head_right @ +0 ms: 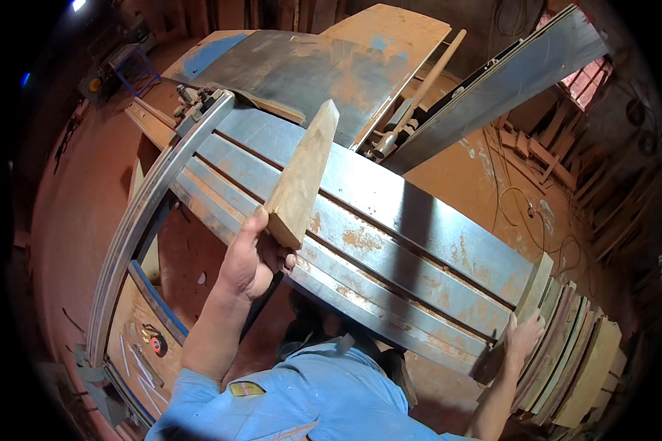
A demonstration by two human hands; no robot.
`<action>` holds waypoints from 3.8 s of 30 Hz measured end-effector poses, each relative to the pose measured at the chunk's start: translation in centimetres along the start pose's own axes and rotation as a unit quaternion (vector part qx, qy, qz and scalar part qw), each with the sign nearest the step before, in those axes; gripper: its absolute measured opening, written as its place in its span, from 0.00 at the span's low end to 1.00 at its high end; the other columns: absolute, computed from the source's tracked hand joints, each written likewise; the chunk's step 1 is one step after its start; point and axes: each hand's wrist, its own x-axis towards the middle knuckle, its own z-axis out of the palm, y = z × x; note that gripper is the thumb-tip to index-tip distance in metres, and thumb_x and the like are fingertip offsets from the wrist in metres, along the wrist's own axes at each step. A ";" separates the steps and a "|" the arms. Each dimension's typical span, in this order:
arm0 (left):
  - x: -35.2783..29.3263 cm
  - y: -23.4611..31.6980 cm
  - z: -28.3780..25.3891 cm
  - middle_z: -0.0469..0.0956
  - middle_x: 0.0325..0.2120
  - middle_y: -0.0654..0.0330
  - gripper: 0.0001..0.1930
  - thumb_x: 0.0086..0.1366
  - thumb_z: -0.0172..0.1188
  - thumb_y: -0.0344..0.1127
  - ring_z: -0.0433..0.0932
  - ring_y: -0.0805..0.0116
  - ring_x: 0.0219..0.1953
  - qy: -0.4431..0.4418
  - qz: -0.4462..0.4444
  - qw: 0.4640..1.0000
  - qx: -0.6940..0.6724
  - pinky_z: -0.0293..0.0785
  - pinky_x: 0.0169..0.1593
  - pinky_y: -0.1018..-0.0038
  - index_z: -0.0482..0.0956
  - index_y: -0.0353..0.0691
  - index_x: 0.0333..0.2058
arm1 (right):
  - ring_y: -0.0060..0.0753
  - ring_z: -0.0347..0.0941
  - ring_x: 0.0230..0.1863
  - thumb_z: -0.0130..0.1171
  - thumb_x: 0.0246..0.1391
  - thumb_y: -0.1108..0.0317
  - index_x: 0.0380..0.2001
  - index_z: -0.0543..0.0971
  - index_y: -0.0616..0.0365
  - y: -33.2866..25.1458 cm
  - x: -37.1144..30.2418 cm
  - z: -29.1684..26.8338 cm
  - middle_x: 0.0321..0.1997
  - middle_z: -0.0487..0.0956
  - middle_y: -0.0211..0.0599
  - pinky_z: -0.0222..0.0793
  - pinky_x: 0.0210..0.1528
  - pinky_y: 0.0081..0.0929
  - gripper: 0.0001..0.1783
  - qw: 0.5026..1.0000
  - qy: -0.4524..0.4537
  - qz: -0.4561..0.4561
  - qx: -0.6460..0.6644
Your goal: The person uses a table saw to cut wooden planks into smaller pieces. They measure the wood with a tape measure, position it against the fence, and push it through the saw blade. The person repeats this process for multiple pieces of wood, inspecting the cut edges and stacking the finished pieces.
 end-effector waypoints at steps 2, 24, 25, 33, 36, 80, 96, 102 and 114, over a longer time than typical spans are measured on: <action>-0.4 0.5 0.7 0.76 0.30 0.54 0.27 0.73 0.48 0.57 0.77 0.68 0.25 -0.002 0.010 1.000 -0.026 0.71 0.26 0.72 0.67 0.34 0.52 | 0.62 0.61 0.66 0.67 0.57 0.56 0.66 0.63 0.65 -1.0 0.4 -0.2 0.66 0.64 0.59 0.63 0.65 0.51 0.40 0.994 0.046 -0.071 0.063; -1.3 4.6 2.4 0.77 0.51 0.38 0.33 0.74 0.31 0.52 0.79 0.59 0.33 -0.112 0.009 0.956 -0.272 0.75 0.36 0.68 0.64 0.28 0.62 | 0.40 0.75 0.56 0.65 0.58 0.67 0.62 0.69 0.69 -30.1 -10.9 -5.9 0.56 0.77 0.52 0.73 0.53 0.30 0.32 0.722 -0.251 -0.407 0.499; -1.5 4.5 2.5 0.77 0.50 0.38 0.33 0.74 0.32 0.52 0.79 0.58 0.32 -0.109 0.003 0.956 -0.273 0.75 0.36 0.68 0.64 0.28 0.62 | 0.41 0.75 0.56 0.66 0.57 0.67 0.63 0.68 0.68 -31.0 -10.8 -6.3 0.57 0.77 0.53 0.74 0.53 0.30 0.33 0.722 -0.242 -0.415 0.497; -4.8 -0.1 5.1 0.78 0.47 0.33 0.34 0.71 0.33 0.51 0.82 0.46 0.31 -0.130 -0.056 0.960 -0.241 0.79 0.35 0.61 0.65 0.25 0.61 | 0.60 0.67 0.62 0.72 0.49 0.67 0.69 0.58 0.66 -40.2 -9.6 -6.6 0.61 0.71 0.61 0.64 0.66 0.43 0.48 0.634 -0.011 -0.541 0.552; -6.0 -2.0 5.6 0.75 0.53 0.34 0.32 0.72 0.36 0.49 0.83 0.49 0.38 -0.188 -0.088 0.971 -0.120 0.80 0.37 0.65 0.60 0.29 0.65 | 0.44 0.67 0.63 0.62 0.61 0.65 0.67 0.66 0.58 -42.1 -8.8 -4.7 0.66 0.67 0.47 0.63 0.67 0.35 0.33 0.500 -0.302 -0.399 0.707; -12.0 -2.0 -9.8 0.77 0.37 0.56 0.32 0.55 0.74 0.51 0.79 0.61 0.40 0.311 0.280 0.814 0.402 0.75 0.46 0.68 0.77 0.33 0.50 | 0.53 0.70 0.62 0.40 0.71 0.39 0.63 0.64 0.60 -48.6 -16.9 -5.9 0.61 0.71 0.53 0.68 0.66 0.48 0.35 0.242 -0.666 -0.035 0.705; -10.1 2.6 -2.2 0.76 0.39 0.52 0.32 0.55 0.72 0.54 0.79 0.49 0.40 0.236 0.350 0.708 0.567 0.77 0.41 0.62 0.74 0.38 0.51 | 0.45 0.75 0.54 0.50 0.70 0.49 0.61 0.66 0.58 -49.8 -14.0 -4.8 0.58 0.69 0.56 0.77 0.57 0.39 0.27 0.174 -0.638 -0.044 0.748; -9.8 3.4 -2.2 0.75 0.39 0.53 0.29 0.56 0.73 0.46 0.79 0.49 0.39 0.227 0.370 0.700 0.566 0.77 0.39 0.60 0.74 0.39 0.51 | 0.47 0.75 0.53 0.52 0.69 0.46 0.62 0.65 0.55 -50.3 -14.0 -5.4 0.57 0.68 0.60 0.81 0.53 0.38 0.30 0.196 -0.627 -0.029 0.753; -10.6 2.8 -5.7 0.77 0.37 0.54 0.29 0.55 0.75 0.44 0.78 0.60 0.38 0.278 0.345 0.717 0.539 0.75 0.42 0.69 0.76 0.36 0.51 | 0.29 0.71 0.36 0.48 0.72 0.49 0.47 0.74 0.52 -50.9 -16.5 -8.2 0.35 0.77 0.31 0.66 0.39 0.32 0.18 0.289 -0.631 -0.026 0.720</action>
